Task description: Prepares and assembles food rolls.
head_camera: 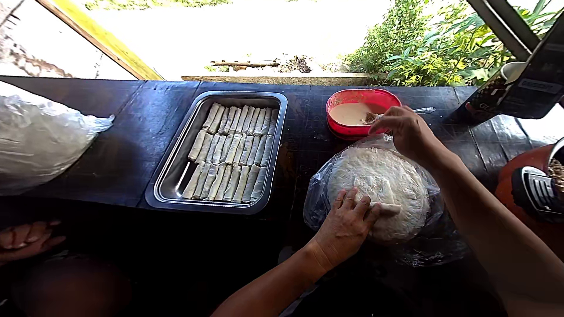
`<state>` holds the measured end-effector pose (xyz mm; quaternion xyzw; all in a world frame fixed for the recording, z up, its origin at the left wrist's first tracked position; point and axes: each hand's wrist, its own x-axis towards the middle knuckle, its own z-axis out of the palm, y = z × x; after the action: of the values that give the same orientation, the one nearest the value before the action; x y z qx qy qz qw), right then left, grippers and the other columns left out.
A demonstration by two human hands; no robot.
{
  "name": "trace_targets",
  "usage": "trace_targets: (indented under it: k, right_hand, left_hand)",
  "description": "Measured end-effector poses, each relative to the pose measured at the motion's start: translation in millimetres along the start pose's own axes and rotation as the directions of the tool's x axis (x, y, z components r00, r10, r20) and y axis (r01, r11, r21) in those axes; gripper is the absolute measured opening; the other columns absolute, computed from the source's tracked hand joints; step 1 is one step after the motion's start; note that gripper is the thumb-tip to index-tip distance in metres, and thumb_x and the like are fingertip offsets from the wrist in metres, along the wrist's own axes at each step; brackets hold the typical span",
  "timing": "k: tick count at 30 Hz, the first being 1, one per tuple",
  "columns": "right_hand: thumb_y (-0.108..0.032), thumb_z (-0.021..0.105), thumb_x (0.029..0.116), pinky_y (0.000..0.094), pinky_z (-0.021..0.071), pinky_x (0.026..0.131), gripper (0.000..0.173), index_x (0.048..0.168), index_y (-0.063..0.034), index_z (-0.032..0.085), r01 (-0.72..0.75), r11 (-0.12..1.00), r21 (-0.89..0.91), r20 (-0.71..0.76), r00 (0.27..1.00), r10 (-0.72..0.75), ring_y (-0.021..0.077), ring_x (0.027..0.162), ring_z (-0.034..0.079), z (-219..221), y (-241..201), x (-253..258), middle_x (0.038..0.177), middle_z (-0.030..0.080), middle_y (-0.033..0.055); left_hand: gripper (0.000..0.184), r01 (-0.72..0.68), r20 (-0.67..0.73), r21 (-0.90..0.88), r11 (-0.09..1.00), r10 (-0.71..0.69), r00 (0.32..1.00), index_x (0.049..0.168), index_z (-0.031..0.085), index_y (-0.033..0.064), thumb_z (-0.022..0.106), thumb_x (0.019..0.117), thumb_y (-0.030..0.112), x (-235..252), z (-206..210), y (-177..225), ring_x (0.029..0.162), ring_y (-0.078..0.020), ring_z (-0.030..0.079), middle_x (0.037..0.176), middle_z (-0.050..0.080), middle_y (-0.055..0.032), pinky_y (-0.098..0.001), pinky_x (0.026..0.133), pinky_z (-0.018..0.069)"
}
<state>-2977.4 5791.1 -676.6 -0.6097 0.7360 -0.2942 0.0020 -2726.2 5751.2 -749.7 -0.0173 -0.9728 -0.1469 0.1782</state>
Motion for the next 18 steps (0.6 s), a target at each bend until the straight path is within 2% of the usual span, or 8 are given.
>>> trace_targets:
  k: [1,3,7,8,12,13,16,18]
  right_hand:
    - [0.019,0.045,0.0854,0.0550,0.0512,0.092,0.046,0.098,-0.0088,0.079,0.037,0.999,0.019,0.001,0.999,-0.037,0.0366,0.102,0.065,2,-9,-16,0.099,0.070,0.0162]
    - [0.018,0.050,0.0838,0.0536,0.0523,0.087,0.047,0.098,-0.0142,0.082,0.097,0.995,0.015,0.043,0.994,-0.098,0.0346,0.099,0.064,12,-23,-46,0.097,0.070,0.0132]
    - [0.015,0.059,0.0859,0.0546,0.0499,0.086,0.054,0.116,-0.0245,0.080,0.220,0.946,-0.236,0.206,0.963,-0.173,0.0405,0.110,0.064,32,-32,-85,0.119,0.070,0.0182]
    - [0.014,0.060,0.0863,0.0542,0.0494,0.087,0.053,0.117,-0.0243,0.079,0.232,0.928,-0.291,0.210,0.962,-0.175,0.0412,0.112,0.064,33,-31,-89,0.123,0.070,0.0190]
    - [0.014,0.060,0.0853,0.0571,0.0473,0.091,0.041,0.102,-0.0169,0.082,0.205,0.914,-0.351,0.159,0.975,-0.158,0.0436,0.117,0.061,24,-28,-88,0.124,0.069,0.0212]
    - [0.014,0.060,0.0855,0.0572,0.0473,0.091,0.042,0.103,-0.0171,0.082,0.202,0.917,-0.345,0.163,0.975,-0.153,0.0436,0.117,0.061,24,-29,-86,0.125,0.069,0.0212]
    - [0.013,0.058,0.0879,0.0553,0.0475,0.089,0.054,0.120,-0.0256,0.078,0.207,0.924,-0.321,0.221,0.965,-0.139,0.0418,0.115,0.062,33,-34,-83,0.132,0.066,0.0195]
    - [0.014,0.059,0.0873,0.0562,0.0483,0.088,0.053,0.120,-0.0243,0.078,0.173,0.931,-0.320,0.198,0.974,-0.112,0.0426,0.116,0.063,36,-35,-85,0.132,0.067,0.0197]
  left_hand:
    - [0.036,-0.002,0.008,0.000,1.000,0.002,1.000,0.130,0.070,0.0138,0.067,0.0957,0.023,0,0,0,0.122,-0.0441,0.064,0.124,0.071,-0.0167,-0.0586,0.102,0.0512]
    - [0.035,-0.008,0.006,0.006,1.000,0.008,1.000,0.130,0.070,0.0131,0.065,0.0971,0.022,0,0,0,0.122,-0.0438,0.063,0.124,0.071,-0.0162,-0.0585,0.102,0.0508]
    - [0.034,-0.006,-0.024,-0.006,1.000,0.006,1.000,0.126,0.073,0.0117,0.063,0.0942,0.010,1,0,0,0.122,-0.0445,0.064,0.124,0.071,-0.0178,-0.0591,0.101,0.0514]
    - [0.034,-0.009,-0.025,-0.004,1.000,0.009,1.000,0.126,0.073,0.0117,0.063,0.0943,0.010,1,0,0,0.123,-0.0447,0.064,0.125,0.071,-0.0181,-0.0592,0.101,0.0516]
    - [0.036,-0.006,-0.006,-0.008,1.000,0.006,1.000,0.130,0.071,0.0118,0.065,0.0944,0.013,1,-2,0,0.123,-0.0459,0.063,0.125,0.071,-0.0186,-0.0593,0.102,0.0511]
    - [0.036,-0.006,-0.007,-0.007,1.000,0.006,1.000,0.129,0.071,0.0118,0.065,0.0941,0.012,2,-2,0,0.122,-0.0460,0.064,0.124,0.071,-0.0185,-0.0592,0.101,0.0517]
    - [0.034,-0.011,0.001,0.000,1.000,0.011,1.000,0.127,0.073,0.0122,0.064,0.0935,0.009,4,-2,0,0.121,-0.0452,0.064,0.123,0.071,-0.0180,-0.0589,0.101,0.0518]
    - [0.032,-0.029,0.003,0.021,0.999,0.029,1.000,0.125,0.073,0.0119,0.064,0.0942,0.012,5,-3,-1,0.120,-0.0450,0.065,0.122,0.072,-0.0178,-0.0599,0.100,0.0521]
